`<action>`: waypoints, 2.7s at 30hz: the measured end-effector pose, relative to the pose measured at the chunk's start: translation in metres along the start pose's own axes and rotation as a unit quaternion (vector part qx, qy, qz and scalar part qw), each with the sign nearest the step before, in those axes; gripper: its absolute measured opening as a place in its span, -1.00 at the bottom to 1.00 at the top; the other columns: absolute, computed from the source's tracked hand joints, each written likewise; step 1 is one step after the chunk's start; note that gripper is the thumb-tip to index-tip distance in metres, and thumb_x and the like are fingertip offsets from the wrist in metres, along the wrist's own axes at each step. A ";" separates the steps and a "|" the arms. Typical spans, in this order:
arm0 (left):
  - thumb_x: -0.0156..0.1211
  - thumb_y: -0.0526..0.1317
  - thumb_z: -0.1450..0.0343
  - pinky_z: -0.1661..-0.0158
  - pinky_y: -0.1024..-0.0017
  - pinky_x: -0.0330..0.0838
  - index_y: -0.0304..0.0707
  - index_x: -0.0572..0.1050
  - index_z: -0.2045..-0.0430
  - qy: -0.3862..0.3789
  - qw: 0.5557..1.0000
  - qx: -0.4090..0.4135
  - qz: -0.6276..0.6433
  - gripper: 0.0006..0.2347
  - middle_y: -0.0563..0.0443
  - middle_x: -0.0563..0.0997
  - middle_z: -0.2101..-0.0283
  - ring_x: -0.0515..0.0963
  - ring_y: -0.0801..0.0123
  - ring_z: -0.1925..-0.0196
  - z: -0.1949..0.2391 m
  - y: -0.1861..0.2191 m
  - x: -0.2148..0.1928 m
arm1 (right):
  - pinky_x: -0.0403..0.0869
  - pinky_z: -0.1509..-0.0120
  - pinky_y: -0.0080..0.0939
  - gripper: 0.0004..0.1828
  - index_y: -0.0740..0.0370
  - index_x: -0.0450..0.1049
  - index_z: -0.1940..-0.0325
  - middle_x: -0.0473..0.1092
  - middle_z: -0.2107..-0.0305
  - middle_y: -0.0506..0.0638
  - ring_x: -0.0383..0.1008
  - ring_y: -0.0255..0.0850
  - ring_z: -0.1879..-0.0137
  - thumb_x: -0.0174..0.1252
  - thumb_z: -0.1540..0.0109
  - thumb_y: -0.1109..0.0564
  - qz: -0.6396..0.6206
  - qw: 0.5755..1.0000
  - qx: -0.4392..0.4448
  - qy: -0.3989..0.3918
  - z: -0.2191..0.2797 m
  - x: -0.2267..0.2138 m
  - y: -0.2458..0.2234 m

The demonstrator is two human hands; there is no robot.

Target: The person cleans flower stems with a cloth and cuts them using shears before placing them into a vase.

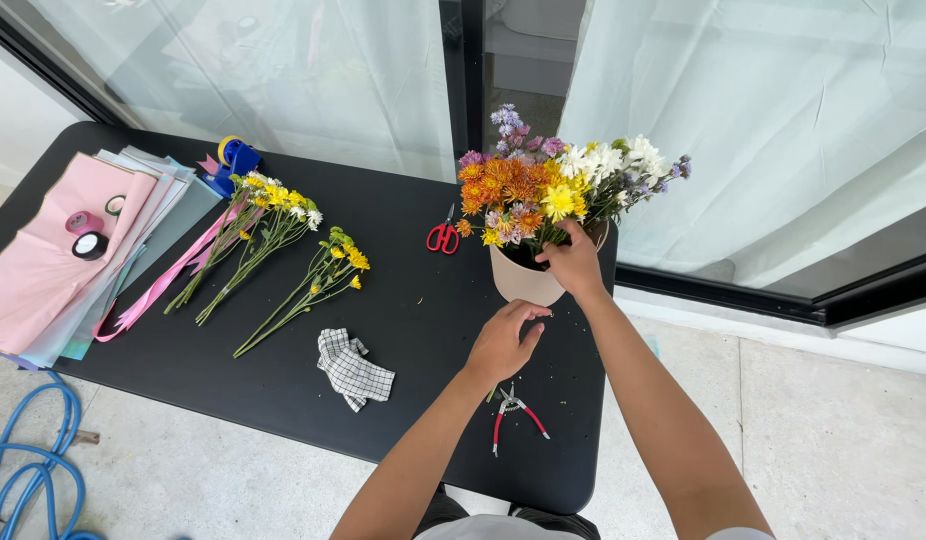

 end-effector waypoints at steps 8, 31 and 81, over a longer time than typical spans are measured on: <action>0.07 -0.35 -0.48 0.02 0.21 0.56 -0.19 0.49 -0.04 0.013 0.988 -0.038 -0.149 -0.76 -0.07 0.55 -0.02 0.62 0.11 -0.04 -0.067 -0.017 0.035 | 0.55 0.01 -0.11 -0.39 0.23 0.32 -0.45 0.61 0.19 0.06 0.61 -0.08 0.05 -0.05 -0.28 0.26 0.058 0.996 -0.053 -0.044 0.013 -0.004 -0.011; 0.10 -0.22 -0.45 0.07 0.23 0.47 -0.07 0.33 -0.33 0.020 0.955 -0.188 -0.228 -0.53 -0.03 0.33 -0.32 0.69 0.20 0.03 -0.076 -0.039 0.028 | 0.57 0.10 -0.28 -0.80 -0.12 0.67 0.14 0.59 0.39 -0.06 0.59 -0.33 0.29 0.29 -0.19 0.15 0.030 0.995 -0.082 0.053 -0.003 -0.016 0.025; 0.28 -0.01 -0.47 0.02 0.32 0.55 -0.03 0.47 -0.17 0.208 0.975 -0.034 0.074 -0.62 0.07 0.65 -0.01 0.65 0.27 -0.04 -0.038 0.071 -0.040 | 0.55 0.17 -0.01 -0.64 0.43 0.62 -0.10 0.49 0.33 0.35 0.55 0.15 0.29 0.17 -0.25 0.54 0.021 0.829 -0.557 -0.039 0.098 -0.095 -0.216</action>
Point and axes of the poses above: each hand's wrist, its own z-axis away from the middle knuckle, its own x-axis out of the palm, y = z × x, the point moved 4 cm from there along -z, towards the middle knuckle
